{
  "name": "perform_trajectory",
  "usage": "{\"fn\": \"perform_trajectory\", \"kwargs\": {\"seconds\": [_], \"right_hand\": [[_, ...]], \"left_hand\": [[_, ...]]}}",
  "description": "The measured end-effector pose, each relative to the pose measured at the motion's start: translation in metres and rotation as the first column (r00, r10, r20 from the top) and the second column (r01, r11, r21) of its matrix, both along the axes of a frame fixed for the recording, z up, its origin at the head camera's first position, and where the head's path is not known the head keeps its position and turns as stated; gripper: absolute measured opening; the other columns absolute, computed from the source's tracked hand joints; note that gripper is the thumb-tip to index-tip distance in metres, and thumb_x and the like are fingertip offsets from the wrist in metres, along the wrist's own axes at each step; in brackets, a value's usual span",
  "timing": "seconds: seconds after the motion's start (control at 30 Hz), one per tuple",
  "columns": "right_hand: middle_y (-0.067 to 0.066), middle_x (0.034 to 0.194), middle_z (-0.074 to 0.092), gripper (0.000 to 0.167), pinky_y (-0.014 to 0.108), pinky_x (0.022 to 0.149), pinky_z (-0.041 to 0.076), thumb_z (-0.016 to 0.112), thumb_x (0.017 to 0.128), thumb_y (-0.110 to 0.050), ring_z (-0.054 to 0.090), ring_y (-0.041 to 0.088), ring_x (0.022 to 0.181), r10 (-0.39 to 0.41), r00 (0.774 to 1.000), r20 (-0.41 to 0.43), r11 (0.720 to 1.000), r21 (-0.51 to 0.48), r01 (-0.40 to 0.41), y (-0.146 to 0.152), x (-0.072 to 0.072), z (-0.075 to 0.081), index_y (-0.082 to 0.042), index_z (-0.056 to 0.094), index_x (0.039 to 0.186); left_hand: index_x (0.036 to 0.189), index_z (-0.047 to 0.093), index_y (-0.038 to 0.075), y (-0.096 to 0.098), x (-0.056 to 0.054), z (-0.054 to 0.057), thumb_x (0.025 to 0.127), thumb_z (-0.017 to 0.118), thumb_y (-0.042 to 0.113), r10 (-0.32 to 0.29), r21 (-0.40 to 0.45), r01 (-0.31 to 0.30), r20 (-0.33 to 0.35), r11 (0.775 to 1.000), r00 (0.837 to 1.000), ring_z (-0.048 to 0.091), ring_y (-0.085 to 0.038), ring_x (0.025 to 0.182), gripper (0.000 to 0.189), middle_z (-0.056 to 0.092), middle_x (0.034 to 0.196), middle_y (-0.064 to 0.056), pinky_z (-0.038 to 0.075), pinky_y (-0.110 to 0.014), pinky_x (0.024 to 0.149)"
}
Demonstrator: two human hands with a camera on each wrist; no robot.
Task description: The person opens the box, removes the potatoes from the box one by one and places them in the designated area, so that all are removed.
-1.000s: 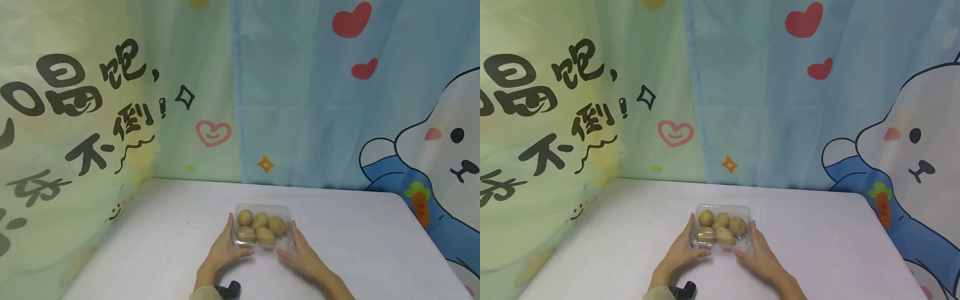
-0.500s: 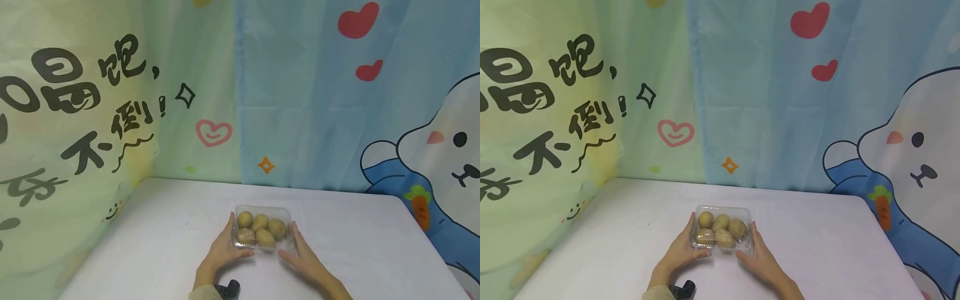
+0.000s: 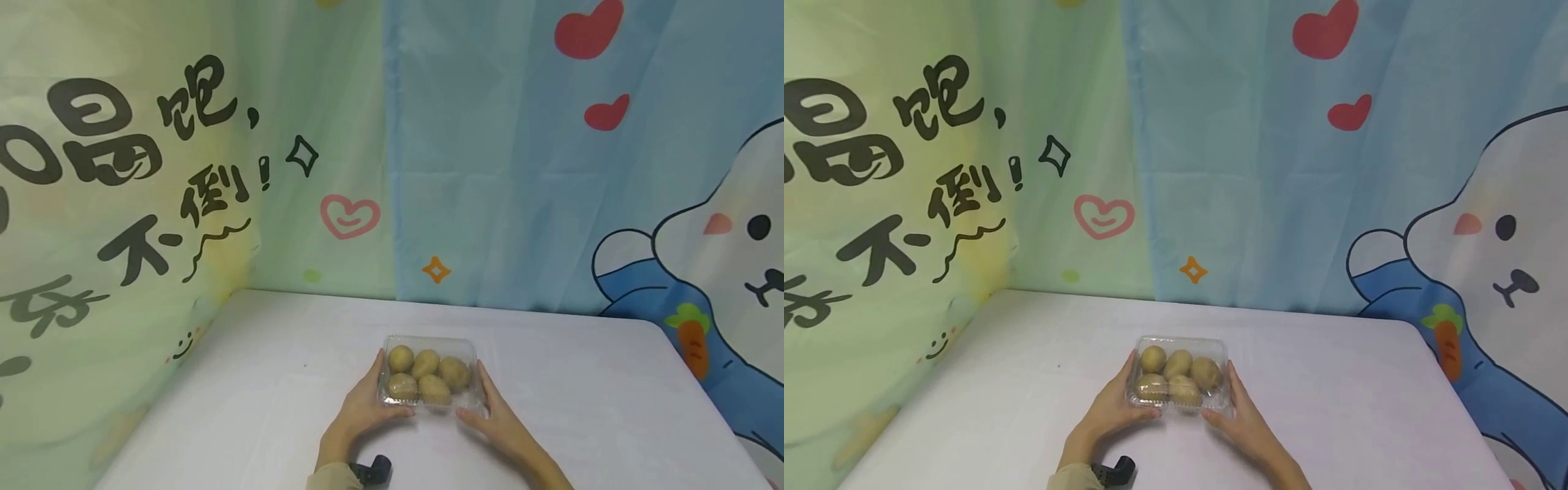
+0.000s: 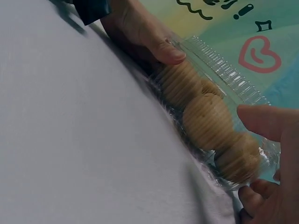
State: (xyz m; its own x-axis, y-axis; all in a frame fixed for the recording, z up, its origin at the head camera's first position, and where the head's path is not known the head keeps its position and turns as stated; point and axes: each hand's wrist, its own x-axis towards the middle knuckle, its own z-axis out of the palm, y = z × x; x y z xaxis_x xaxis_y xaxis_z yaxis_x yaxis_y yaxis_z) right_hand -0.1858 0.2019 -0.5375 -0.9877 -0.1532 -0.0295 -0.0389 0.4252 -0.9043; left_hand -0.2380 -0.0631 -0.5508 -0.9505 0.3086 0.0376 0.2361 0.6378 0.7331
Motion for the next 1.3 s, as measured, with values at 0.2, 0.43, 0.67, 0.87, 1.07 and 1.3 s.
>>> {"fn": "perform_trajectory", "kwargs": {"seconds": [0.2,0.43,0.67,0.87,1.07,1.3], "right_hand": [[0.022,0.158,0.003,0.097,0.066,0.112,0.01,0.066,0.087,-0.025,0.007,0.047,0.143,-0.015,1.0,0.011,0.999,-0.049,0.016,-0.007,0.002,-0.001,-0.009,-0.003,0.153],[0.023,0.158,0.003,0.096,0.069,0.111,0.008,0.065,0.087,-0.026,0.006,0.048,0.143,-0.045,0.998,0.034,0.996,-0.074,0.047,-0.007,0.005,0.007,-0.012,-0.002,0.153],[0.022,0.158,0.003,0.093,0.071,0.11,0.006,0.061,0.09,-0.03,0.004,0.048,0.143,-0.075,0.997,0.028,0.996,-0.044,0.076,-0.007,0.009,0.004,-0.012,-0.004,0.153],[0.022,0.158,0.008,0.086,0.071,0.11,0.012,0.056,0.093,-0.032,0.01,0.049,0.142,-0.094,0.994,-0.064,0.995,0.031,0.096,-0.011,0.012,-0.001,-0.009,-0.002,0.153],[0.02,0.158,0.009,0.083,0.07,0.11,0.017,0.05,0.095,-0.039,0.015,0.047,0.142,-0.121,0.992,-0.046,0.988,0.093,0.125,-0.018,0.015,-0.003,-0.011,-0.002,0.153],[0.018,0.159,0.008,0.08,0.07,0.11,0.017,0.045,0.096,-0.042,0.016,0.046,0.142,-0.132,0.99,-0.042,0.985,0.104,0.135,-0.023,0.016,-0.003,-0.013,-0.002,0.154]], "left_hand": [[0.153,0.013,0.011,-0.002,0.0,-0.002,0.059,0.08,0.063,0.011,0.001,-0.011,0.0,1.0,1.0,0.04,-0.037,0.136,0.127,0.03,0.154,-0.015,0.038,-0.052,0.11],[0.152,0.013,0.006,0.003,-0.001,-0.003,0.063,0.078,0.062,-0.012,-0.013,0.012,-0.048,1.0,0.999,0.042,-0.037,0.134,0.124,0.032,0.153,-0.017,0.042,-0.052,0.107],[0.152,0.015,0.005,0.007,-0.003,-0.001,0.062,0.077,0.064,-0.022,-0.021,0.02,-0.066,1.0,0.998,0.041,-0.034,0.135,0.123,0.033,0.153,-0.015,0.04,-0.051,0.109],[0.152,0.017,0.007,0.006,-0.003,-0.001,0.061,0.076,0.066,-0.002,-0.027,0.0,-0.048,1.0,0.999,0.041,-0.032,0.136,0.123,0.034,0.153,-0.012,0.039,-0.05,0.11],[0.151,0.021,0.008,0.004,0.0,-0.001,0.062,0.077,0.064,0.025,-0.011,-0.025,-0.02,1.0,0.999,0.043,-0.034,0.135,0.119,0.038,0.151,-0.013,0.039,-0.052,0.109],[0.15,0.026,0.009,-0.002,0.0,0.001,0.061,0.076,0.067,0.045,-0.018,-0.045,-0.017,0.999,0.999,0.044,-0.035,0.133,0.117,0.041,0.149,-0.013,0.04,-0.053,0.108]]}}
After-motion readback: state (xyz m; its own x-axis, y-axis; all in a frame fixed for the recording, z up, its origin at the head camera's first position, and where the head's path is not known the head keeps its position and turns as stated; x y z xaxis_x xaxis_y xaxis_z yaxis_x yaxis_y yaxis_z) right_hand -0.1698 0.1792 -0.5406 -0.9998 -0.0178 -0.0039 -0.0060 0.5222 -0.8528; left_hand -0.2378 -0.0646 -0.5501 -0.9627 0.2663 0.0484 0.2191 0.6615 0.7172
